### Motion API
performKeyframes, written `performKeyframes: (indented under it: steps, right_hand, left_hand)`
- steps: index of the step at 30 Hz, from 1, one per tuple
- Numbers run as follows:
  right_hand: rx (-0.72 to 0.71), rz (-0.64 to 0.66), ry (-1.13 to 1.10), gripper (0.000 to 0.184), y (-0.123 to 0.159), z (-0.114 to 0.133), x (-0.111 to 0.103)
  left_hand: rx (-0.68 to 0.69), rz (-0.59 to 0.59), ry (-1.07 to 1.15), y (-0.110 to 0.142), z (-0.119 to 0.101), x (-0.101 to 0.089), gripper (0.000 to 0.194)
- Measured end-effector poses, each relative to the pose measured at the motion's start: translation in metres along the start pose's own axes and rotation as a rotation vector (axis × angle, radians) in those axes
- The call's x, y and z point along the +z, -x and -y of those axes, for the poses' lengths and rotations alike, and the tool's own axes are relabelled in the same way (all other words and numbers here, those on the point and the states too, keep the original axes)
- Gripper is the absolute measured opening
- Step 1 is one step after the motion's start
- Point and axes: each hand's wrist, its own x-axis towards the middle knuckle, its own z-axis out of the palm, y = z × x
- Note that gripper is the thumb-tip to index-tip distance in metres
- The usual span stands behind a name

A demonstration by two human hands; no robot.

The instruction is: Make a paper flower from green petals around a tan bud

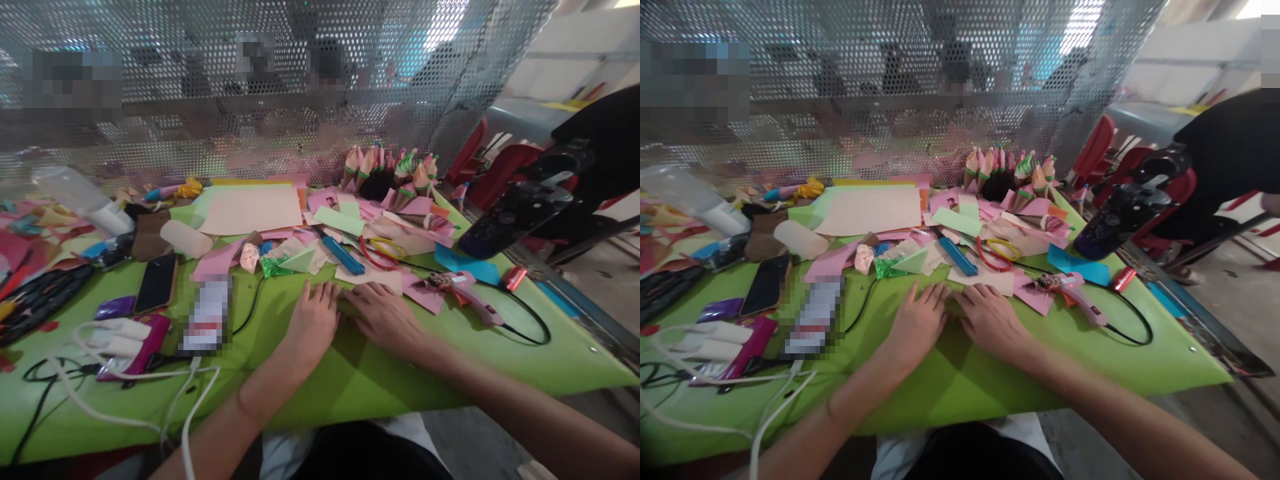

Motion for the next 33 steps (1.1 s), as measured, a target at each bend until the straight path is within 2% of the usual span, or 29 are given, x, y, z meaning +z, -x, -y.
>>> performKeyframes:
  steps: [8, 13, 22, 28, 33]
  right_hand:
    - [-0.018, -0.023, -0.015, 0.029, 0.0, 0.0, 0.0]
    - [-0.035, -0.034, -0.012, 0.032, -0.001, -0.004, -0.001]
    - [-0.073, -0.003, -0.011, 0.017, -0.021, -0.015, -0.005]
    - [-0.051, -0.095, -0.031, 0.021, -0.022, -0.02, 0.007]
    - [-0.182, -0.237, 0.037, 0.025, -0.015, -0.024, 0.015]
  left_hand:
    - [0.004, -0.058, 0.033, 0.006, 0.0, 0.008, 0.047]
    - [-0.005, -0.069, 0.049, 0.005, 0.002, 0.006, 0.045]
    - [0.022, -0.07, 0.082, -0.004, 0.01, 0.003, 0.042]
    - [0.04, -0.035, 0.071, -0.005, 0.013, 0.005, 0.045]
    - [0.019, 0.003, 0.081, -0.003, 0.014, 0.002, 0.048]
